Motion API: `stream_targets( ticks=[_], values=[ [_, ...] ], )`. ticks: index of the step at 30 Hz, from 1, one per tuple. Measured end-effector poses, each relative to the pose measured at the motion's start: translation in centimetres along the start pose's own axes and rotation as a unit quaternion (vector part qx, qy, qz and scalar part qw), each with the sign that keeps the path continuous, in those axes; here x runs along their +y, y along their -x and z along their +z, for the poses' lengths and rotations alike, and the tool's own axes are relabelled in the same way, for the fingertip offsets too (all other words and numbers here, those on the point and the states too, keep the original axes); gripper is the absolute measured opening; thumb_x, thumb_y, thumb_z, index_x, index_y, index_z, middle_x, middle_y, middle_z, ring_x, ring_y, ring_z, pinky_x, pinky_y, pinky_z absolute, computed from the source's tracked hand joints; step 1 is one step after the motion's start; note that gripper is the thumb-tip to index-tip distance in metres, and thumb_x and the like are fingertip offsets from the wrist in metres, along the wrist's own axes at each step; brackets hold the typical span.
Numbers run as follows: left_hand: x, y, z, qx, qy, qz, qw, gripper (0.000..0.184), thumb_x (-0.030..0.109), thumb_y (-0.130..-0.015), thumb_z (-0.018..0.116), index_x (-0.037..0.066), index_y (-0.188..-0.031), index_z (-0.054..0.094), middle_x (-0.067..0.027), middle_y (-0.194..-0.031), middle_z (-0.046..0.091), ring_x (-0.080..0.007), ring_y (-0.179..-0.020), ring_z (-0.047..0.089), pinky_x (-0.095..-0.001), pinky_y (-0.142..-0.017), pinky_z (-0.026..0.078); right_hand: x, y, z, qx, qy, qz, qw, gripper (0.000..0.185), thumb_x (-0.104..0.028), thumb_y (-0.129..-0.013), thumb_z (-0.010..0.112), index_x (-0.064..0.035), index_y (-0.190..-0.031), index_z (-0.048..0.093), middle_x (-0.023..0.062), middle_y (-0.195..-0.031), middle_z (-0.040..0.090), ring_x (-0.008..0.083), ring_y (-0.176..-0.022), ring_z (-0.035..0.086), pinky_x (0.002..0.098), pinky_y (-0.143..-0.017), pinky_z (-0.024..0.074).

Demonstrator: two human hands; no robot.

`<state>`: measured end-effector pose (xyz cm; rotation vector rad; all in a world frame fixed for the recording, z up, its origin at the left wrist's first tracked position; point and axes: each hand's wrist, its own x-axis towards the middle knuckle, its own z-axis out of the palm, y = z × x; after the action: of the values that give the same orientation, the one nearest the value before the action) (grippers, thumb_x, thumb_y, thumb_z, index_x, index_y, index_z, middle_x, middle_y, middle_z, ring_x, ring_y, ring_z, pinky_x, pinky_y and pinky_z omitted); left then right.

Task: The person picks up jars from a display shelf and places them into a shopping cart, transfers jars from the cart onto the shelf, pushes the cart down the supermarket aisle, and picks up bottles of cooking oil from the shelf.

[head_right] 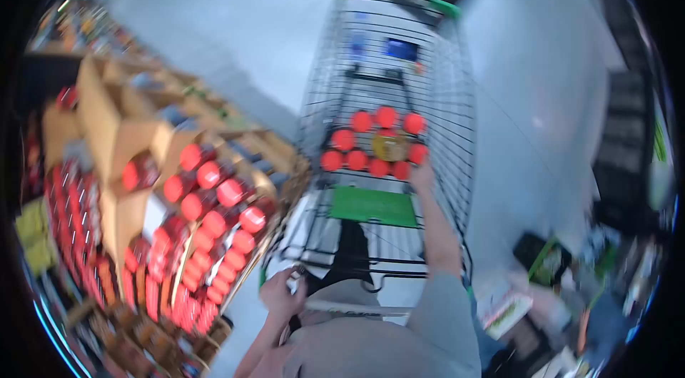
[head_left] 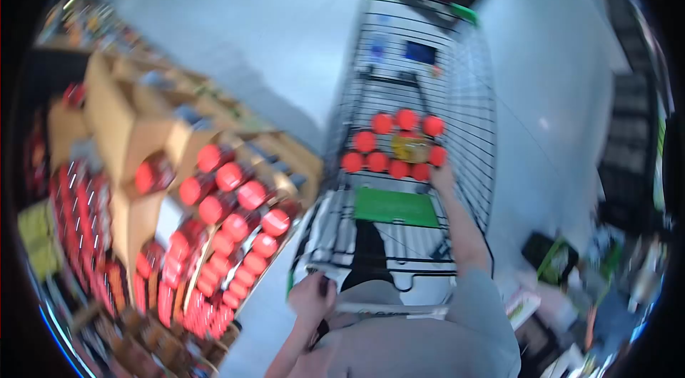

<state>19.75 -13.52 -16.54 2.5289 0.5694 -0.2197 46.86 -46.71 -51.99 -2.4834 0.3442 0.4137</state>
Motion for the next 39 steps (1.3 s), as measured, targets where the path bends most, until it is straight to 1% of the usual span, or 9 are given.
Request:
stream_targets(
  ticks=[2,5,13,17,21,27,29,33,39],
  values=[
    [-0.2,0.2,-0.6,0.002,0.029,-0.006,1.000,0.027,0.031,-0.079,0.072,0.011,-0.097,0.069,-0.0109,-0.075,0.068,-0.0305,-0.066,0.068,-0.0428,-0.059,0.053,4.1,-0.5,1.0,-0.039,0.130,-0.087,0.987,0.045,-0.035,-0.091,0.064,-0.0064,-0.124,0.057,0.0137,-0.119,0.068,0.0354,-0.108,0.063,0.0456,-0.089,0.0516],
    [0.0,0.4,-2.0,0.061,0.046,0.024,0.997,0.025,0.030,-0.081,0.073,0.011,-0.097,0.069,-0.0058,-0.078,0.069,-0.0248,-0.069,0.069,-0.0379,-0.060,0.053,0.2,1.4,-3.0,-0.029,-0.178,0.074,0.981,0.057,-0.020,-0.092,0.071,-0.0017,-0.138,0.044,0.0166,-0.110,0.067,0.0199,-0.090,0.068,0.0310,-0.070,0.0558],
    [-5.5,4.9,-4.5,-0.002,0.287,0.168,0.943,0.029,0.017,-0.092,0.063,0.002,-0.116,0.059,-0.0139,-0.099,0.064,-0.0313,-0.095,0.065,-0.0429,-0.083,0.052,-23.0,15.9,-12.8,0.051,-0.319,-0.190,0.927,0.034,-0.014,-0.101,0.057,0.0018,-0.130,0.048,0.0076,-0.101,0.060,0.0137,-0.091,0.060,0.0260,-0.078,0.0508],
    [-11.1,9.8,-10.0,-0.022,0.244,0.161,0.956,0.033,0.024,-0.093,0.062,0.004,-0.118,0.059,-0.0143,-0.104,0.063,-0.0329,-0.097,0.063,-0.0430,-0.084,0.051,-33.7,28.2,-8.6,0.043,-0.322,-0.319,0.890,0.032,-0.016,-0.101,0.058,0.0023,-0.127,0.052,0.0066,-0.101,0.062,0.0106,-0.090,0.060,0.0243,-0.076,0.0496],
    [-20.4,15.6,-10.6,0.014,0.203,0.103,0.974,0.037,0.031,-0.094,0.060,0.005,-0.121,0.058,-0.0149,-0.108,0.063,-0.0350,-0.100,0.063,-0.0454,-0.085,0.051,-43.6,42.1,0.1,-0.111,-0.326,-0.375,0.861,0.028,-0.006,-0.093,0.067,0.0022,-0.117,0.058,0.0046,-0.096,0.062,0.0076,-0.083,0.058,0.0228,-0.074,0.0489],
    [-30.0,25.4,-12.5,0.079,0.218,-0.028,0.972,0.041,0.032,-0.094,0.060,0.004,-0.123,0.058,-0.0166,-0.110,0.065,-0.0336,-0.103,0.064,-0.0437,-0.088,0.052,-55.8,53.2,12.4,-0.216,-0.140,-0.577,0.776,0.049,-0.018,-0.082,0.078,0.0007,-0.123,0.056,0.0120,-0.111,0.057,0.0190,-0.098,0.061,0.0321,-0.085,0.0527],
    [-32.2,28.1,-12.5,0.117,0.238,-0.064,0.962,0.040,0.032,-0.093,0.061,0.004,-0.123,0.059,-0.0163,-0.109,0.066,-0.0330,-0.103,0.065,-0.0430,-0.087,0.052,-60.0,55.1,15.5,-0.217,-0.090,-0.613,0.755,0.073,-0.029,-0.079,0.080,0.0020,-0.135,0.046,0.0216,-0.124,0.051,0.0376,-0.119,0.052,0.0443,-0.103,0.0442],
    [-34.3,31.9,-11.6,0.182,0.267,-0.137,0.937,0.039,0.030,-0.093,0.062,0.005,-0.123,0.060,-0.0163,-0.107,0.068,-0.0333,-0.100,0.065,-0.0423,-0.085,0.052,-66.2,57.1,21.1,-0.216,-0.050,-0.611,0.760,0.088,-0.034,-0.072,0.085,0.0059,-0.137,0.042,0.0270,-0.130,0.047,0.0412,-0.124,0.048,0.0455,-0.106,0.0422],
    [-32.5,33.5,-12.4,0.240,0.292,-0.195,0.905,0.041,0.032,-0.093,0.061,0.003,-0.122,0.061,-0.0173,-0.106,0.068,-0.0347,-0.100,0.066,-0.0427,-0.085,0.052,-68.8,57.2,24.7,-0.274,-0.042,-0.600,0.751,0.075,-0.031,-0.068,0.089,0.0025,-0.121,0.050,0.0237,-0.117,0.060,0.0371,-0.111,0.061,0.0441,-0.098,0.0496]
  ],
)
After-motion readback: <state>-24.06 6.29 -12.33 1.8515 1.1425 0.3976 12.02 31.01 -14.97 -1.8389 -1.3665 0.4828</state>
